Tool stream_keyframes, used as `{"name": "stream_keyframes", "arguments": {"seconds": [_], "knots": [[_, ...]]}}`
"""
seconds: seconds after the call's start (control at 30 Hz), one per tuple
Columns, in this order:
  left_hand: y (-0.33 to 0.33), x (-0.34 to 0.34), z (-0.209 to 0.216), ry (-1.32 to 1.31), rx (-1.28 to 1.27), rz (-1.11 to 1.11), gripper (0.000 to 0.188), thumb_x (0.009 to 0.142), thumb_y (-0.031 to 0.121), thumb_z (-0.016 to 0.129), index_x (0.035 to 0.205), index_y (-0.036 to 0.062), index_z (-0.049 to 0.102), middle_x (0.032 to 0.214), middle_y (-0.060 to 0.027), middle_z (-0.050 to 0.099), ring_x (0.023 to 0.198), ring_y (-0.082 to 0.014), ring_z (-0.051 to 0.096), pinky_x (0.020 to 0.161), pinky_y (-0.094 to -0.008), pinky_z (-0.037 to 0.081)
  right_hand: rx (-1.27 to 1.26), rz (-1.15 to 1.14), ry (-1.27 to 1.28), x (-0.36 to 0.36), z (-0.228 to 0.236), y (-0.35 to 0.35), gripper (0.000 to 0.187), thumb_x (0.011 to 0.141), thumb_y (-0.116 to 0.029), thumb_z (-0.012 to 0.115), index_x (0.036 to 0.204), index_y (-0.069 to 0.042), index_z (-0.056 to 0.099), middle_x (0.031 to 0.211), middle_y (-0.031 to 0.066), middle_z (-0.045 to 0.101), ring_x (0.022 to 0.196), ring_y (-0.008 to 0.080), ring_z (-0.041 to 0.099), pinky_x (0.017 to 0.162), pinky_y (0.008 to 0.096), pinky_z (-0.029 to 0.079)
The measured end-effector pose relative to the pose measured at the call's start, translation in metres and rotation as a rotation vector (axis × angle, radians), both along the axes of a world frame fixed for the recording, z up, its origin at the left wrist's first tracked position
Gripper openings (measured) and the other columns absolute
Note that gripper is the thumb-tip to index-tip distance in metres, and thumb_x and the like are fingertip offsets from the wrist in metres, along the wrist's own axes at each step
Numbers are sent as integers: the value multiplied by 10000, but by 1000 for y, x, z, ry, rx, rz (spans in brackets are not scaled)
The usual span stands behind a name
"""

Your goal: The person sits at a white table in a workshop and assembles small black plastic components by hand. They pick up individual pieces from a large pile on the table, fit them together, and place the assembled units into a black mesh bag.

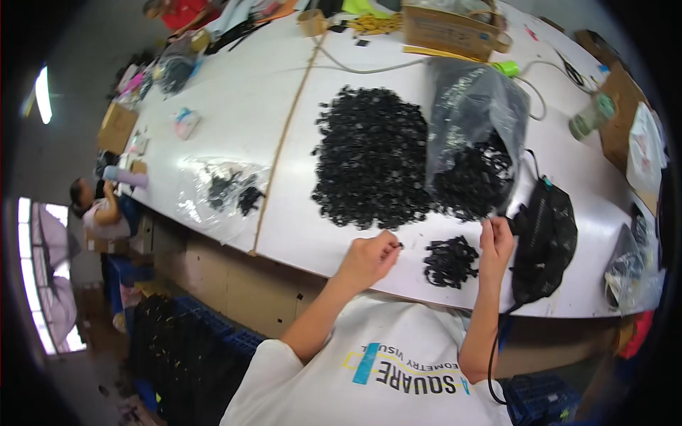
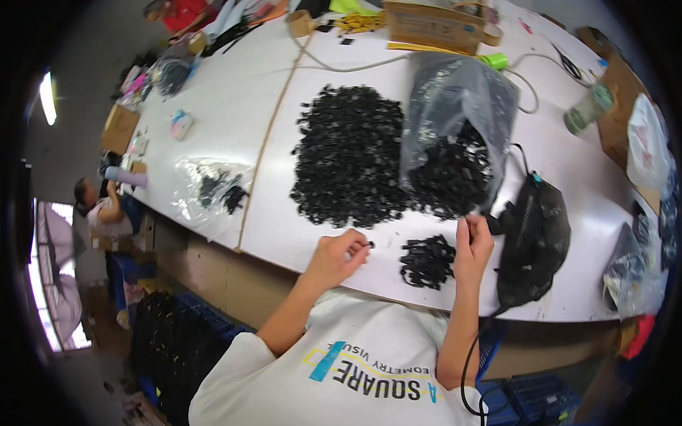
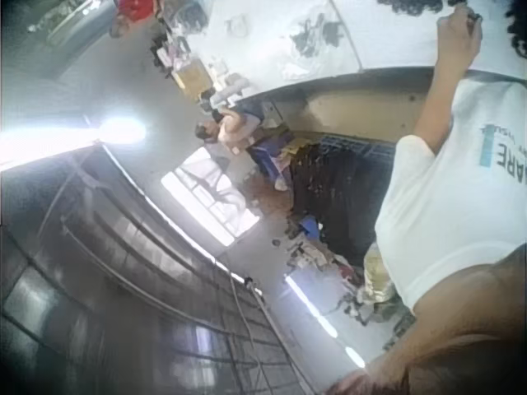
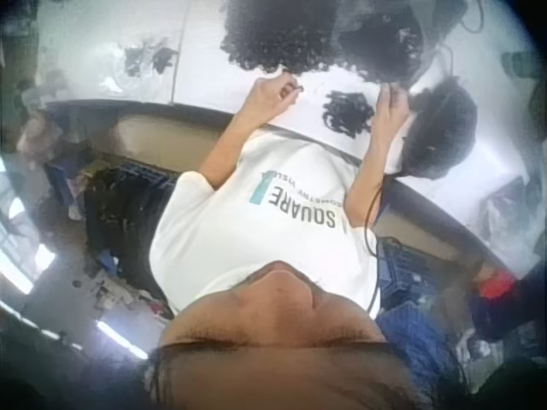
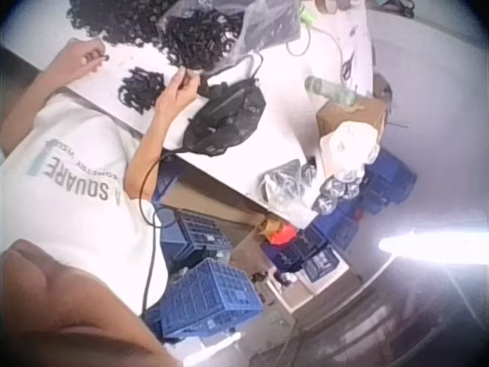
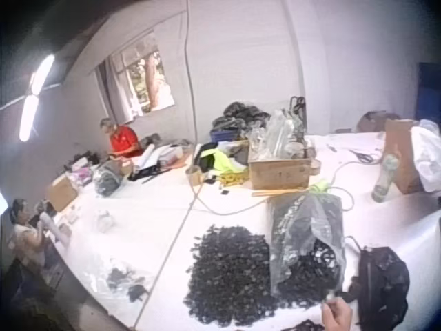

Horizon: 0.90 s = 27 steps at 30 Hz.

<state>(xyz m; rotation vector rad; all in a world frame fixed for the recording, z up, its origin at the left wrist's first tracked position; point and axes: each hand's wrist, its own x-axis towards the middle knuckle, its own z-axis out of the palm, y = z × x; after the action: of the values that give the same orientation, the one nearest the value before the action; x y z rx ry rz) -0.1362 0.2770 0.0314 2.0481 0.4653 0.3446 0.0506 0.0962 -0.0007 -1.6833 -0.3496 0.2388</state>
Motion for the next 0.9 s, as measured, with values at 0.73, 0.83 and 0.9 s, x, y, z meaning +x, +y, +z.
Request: {"name": "stream_keyframes", "arguments": {"seconds": [0.73, 0.83, 0.9], "knots": [[2, 9, 38, -25, -61, -478, 132, 765, -56, 647, 878, 9, 631, 839, -103, 618, 730, -230, 621, 641, -302, 494, 37, 721, -262, -62, 37, 6, 73, 771, -13, 661, 842, 3, 667, 669, 108, 581, 551, 230, 548, 509, 316, 414], [1, 6, 32, -85, -84, -521, 138, 768, -43, 652, 892, 10, 627, 850, -107, 615, 758, -251, 619, 665, -329, 499, 16, 766, -245, -62, 33, 1, 43, 765, -41, 664, 789, -6, 674, 660, 105, 591, 544, 237, 556, 501, 319, 414], [2, 2, 31, -111, -122, -550, 136, 778, -24, 649, 905, 14, 625, 874, -109, 612, 795, -265, 617, 693, -344, 499, -17, 821, -179, -62, 36, -2, 70, 772, -84, 665, 802, -30, 699, 629, 92, 586, 542, 244, 561, 519, 331, 425]]}}
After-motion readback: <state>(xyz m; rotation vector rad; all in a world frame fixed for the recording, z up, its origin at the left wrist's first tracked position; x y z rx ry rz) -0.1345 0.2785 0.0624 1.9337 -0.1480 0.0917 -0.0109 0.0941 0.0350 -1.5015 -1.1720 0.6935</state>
